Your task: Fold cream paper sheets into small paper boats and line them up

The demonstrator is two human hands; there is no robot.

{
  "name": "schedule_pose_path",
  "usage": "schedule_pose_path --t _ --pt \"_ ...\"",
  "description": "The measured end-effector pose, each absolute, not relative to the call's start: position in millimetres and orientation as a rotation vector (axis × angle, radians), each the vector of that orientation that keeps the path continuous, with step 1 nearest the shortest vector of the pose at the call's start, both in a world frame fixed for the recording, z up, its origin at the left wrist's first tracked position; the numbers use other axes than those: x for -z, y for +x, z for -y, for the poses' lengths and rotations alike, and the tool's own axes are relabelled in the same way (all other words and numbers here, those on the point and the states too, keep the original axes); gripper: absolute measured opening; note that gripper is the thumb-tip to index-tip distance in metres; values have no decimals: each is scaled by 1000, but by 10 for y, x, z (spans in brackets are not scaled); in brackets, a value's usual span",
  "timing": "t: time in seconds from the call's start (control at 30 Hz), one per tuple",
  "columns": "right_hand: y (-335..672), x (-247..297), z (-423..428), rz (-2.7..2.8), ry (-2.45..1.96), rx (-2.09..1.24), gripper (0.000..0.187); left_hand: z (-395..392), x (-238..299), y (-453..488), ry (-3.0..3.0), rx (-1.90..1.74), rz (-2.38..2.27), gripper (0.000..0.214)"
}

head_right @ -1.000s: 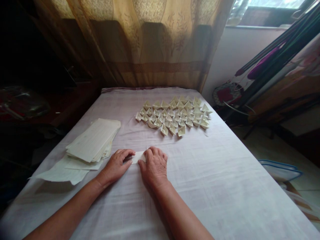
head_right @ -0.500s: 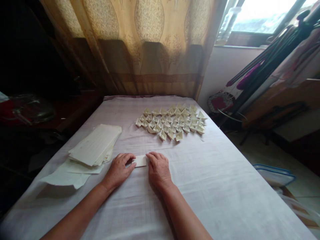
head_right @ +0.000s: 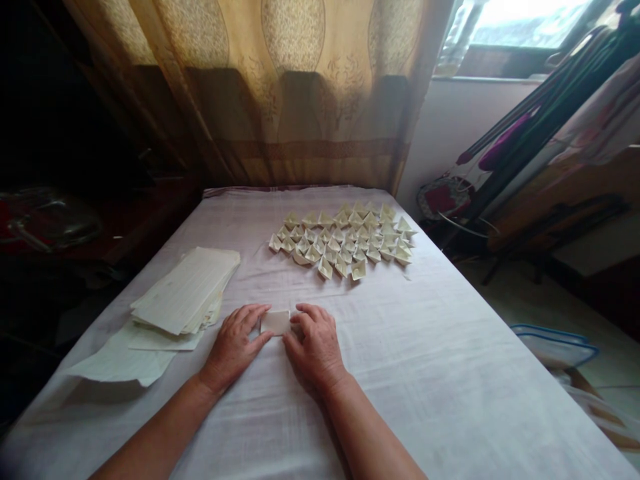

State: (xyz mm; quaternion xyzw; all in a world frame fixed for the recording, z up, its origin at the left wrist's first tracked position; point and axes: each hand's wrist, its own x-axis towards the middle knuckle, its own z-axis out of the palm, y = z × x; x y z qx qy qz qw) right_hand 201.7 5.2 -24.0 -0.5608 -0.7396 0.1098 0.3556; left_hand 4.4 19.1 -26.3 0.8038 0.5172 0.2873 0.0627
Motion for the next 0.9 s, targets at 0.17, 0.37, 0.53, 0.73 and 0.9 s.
schedule_pose_path --t 0.17,0.37,0.53,0.73,0.9 --pt "2006 188 -34 1915 -1340 -330 6 -144 168 74 2499 -958 -1463 29" --pt "1959 136 3 1901 -1292 -201 18 -124 77 102 2535 -938 -1401 28" --pt "1972 185 -2 1969 -1360 -190 29 -136 133 82 2550 -934 -1318 31" --pt "2007 173 -29 2038 -1470 -242 24 -157 203 60 2514 -838 -1352 40" --pt "2021 145 -20 2068 -1475 -231 22 -170 232 55 2483 -847 -1366 43"
